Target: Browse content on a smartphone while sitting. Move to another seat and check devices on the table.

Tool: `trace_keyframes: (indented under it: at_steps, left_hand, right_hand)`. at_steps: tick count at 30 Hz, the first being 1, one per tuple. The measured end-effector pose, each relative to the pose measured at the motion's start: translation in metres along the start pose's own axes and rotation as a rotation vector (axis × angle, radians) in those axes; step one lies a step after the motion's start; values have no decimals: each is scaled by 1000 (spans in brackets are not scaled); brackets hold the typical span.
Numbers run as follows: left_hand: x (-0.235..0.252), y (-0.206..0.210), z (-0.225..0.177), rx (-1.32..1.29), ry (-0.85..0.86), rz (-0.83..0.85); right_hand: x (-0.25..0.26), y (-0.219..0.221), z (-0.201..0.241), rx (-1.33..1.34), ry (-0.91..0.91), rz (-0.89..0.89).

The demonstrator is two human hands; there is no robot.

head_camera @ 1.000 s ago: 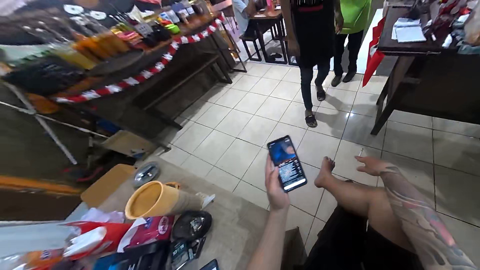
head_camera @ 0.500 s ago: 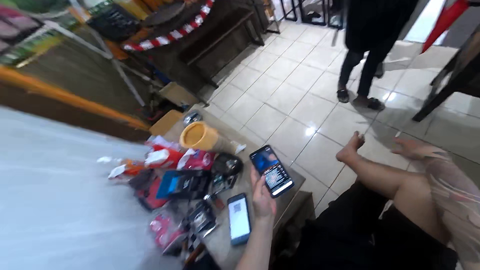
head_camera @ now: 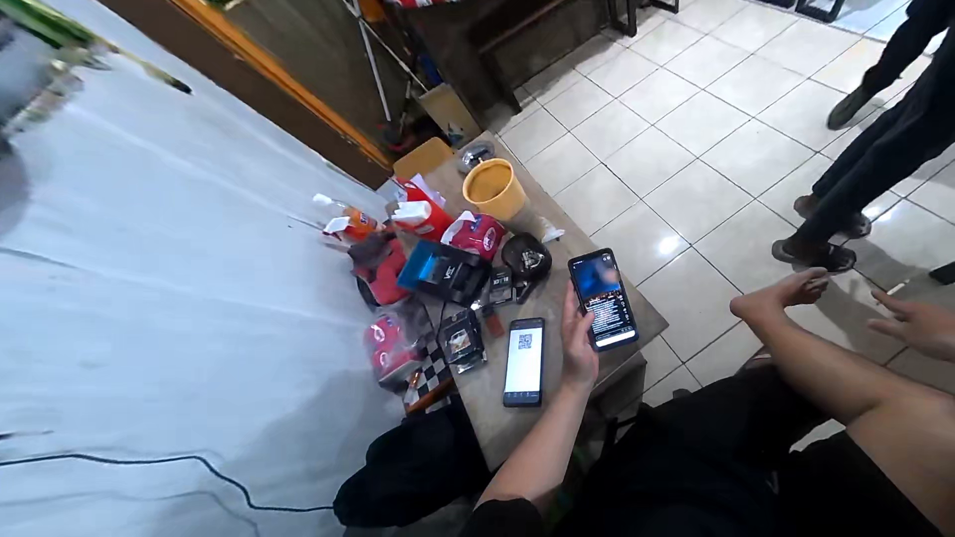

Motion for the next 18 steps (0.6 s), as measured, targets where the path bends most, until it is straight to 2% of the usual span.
trace_keyframes:
  at_steps: [2,4,8,13,18]
  left_hand:
    - [1,-1,2,-4,2,10]
    - [1,-3,3,-16,0,28]
    - [0,-6,3,-23,-24,33]
    - [-2,-7,-1,41,-26,192]
    - [-3,-5,-2,68,-35,211]
  right_hand:
    - [63,15,-38,-36,-130,-43]
    - [93,23,-53,-41,-170,-61]
    - [90,24,-44,-47,-154,-45]
    - [86,24,-41,-80,-138,-43]
    - [79,21,-42,-111,-105,-44]
Point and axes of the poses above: each hand's wrist, its own x-axis towards the middle knuckle, its own y-axis out of the palm, z = x × y, the point moved 6 cm from there along x, towards the middle knuckle, and after that the axes turned 11 degrees about y, right-handed, at the moved point
